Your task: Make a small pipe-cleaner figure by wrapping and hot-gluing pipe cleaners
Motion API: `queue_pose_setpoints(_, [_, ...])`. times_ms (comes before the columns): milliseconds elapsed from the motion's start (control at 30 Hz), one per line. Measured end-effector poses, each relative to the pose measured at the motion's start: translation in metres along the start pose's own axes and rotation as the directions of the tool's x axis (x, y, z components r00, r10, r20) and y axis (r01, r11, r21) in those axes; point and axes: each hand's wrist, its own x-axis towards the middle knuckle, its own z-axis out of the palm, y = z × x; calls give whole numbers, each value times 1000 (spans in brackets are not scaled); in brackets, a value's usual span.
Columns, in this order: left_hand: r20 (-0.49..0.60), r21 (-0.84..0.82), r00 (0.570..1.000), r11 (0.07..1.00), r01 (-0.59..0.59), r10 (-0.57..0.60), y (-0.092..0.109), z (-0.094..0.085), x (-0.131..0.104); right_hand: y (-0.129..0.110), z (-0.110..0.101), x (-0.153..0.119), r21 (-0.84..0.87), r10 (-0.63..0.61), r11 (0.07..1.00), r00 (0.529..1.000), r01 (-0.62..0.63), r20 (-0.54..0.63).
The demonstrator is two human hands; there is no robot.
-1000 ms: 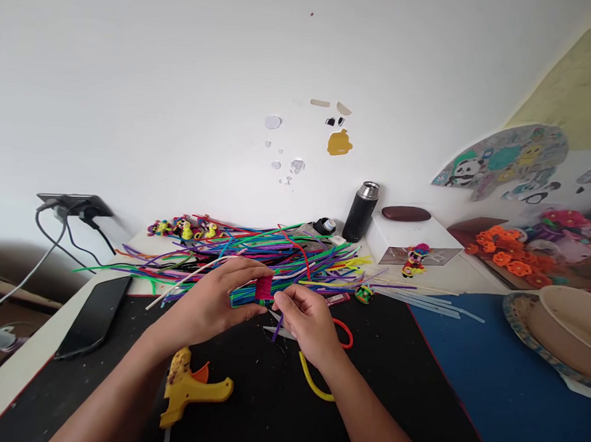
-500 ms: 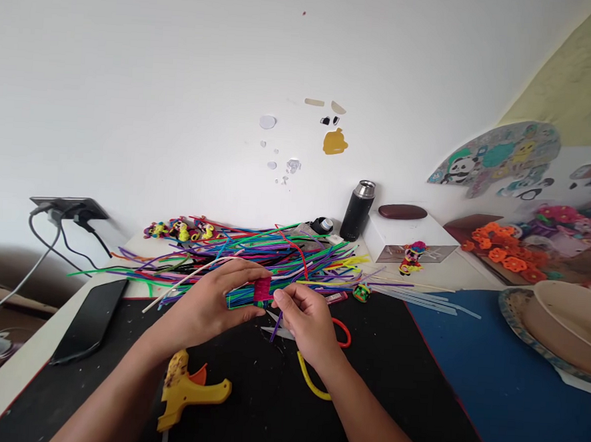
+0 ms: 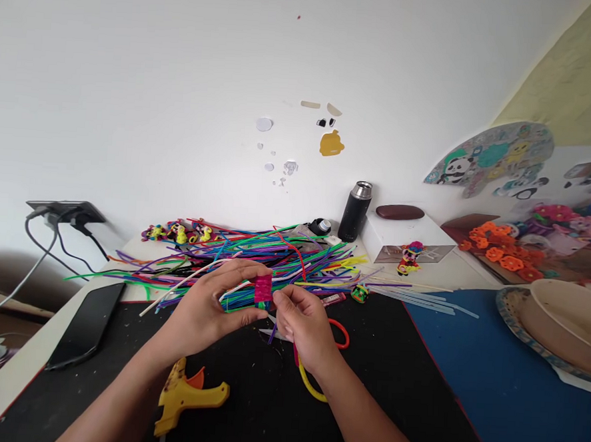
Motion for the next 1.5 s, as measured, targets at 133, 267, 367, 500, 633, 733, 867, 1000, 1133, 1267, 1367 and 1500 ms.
queue_pose_setpoints(133, [-38, -12, 999, 1000, 17, -17, -1, 3, -2, 1, 1, 0, 59, 20, 998, 1000, -21, 21])
queue_pose_setpoints(267, [-24, -66, 999, 997, 35, -37, -4, 5, -6, 5, 1, 1, 101, 11, 995, 998, -16, 55])
queue_pose_setpoints(367, [-26, -170, 998, 984, 50, -55, -5, 9, -6, 9, 0, 1, 125, 3, 992, 994, -17, 109])
queue_pose_setpoints(500, [-38, -380, 992, 920, 96, -119, -2, 17, -3, 12, -1, 0, 177, 4, 983, 982, -38, 187])
queue_pose_setpoints(633, [40, -418, 976, 883, 213, -216, 1, 21, 0, 9, 0, -1, 225, 16, 973, 986, -54, 168])
queue_pose_setpoints(733, [84, -386, 965, 885, 261, -248, -1, 20, 1, 5, 1, 0, 232, 31, 971, 992, -58, 120])
queue_pose_setpoints(867, [139, -310, 965, 916, 256, -222, -4, 13, 1, 3, 0, 1, 187, 43, 981, 997, -55, 68])
queue_pose_setpoints(1000, [174, -148, 974, 974, 172, -145, -1, 4, -1, 6, -3, 4, 65, 71, 995, 996, -75, 53])
queue_pose_setpoints(1133, [128, 76, 992, 997, 10, -20, 3, 1, -3, 12, -6, 4, -108, 51, 993, 998, -46, 45])
queue_pose_setpoints(1267, [167, 218, 984, 970, -105, 69, 4, 0, -7, 17, -7, 1, -250, -19, 968, 1000, 24, 23])
queue_pose_setpoints(1367, [181, 259, 982, 960, -102, 56, 1, 1, -9, 19, -6, 0, -292, -54, 954, 998, 61, 32])
queue_pose_setpoints(1500, [151, 237, 988, 969, -61, 25, -4, 4, -9, 18, -5, 2, -263, -15, 965, 1000, 20, 19])
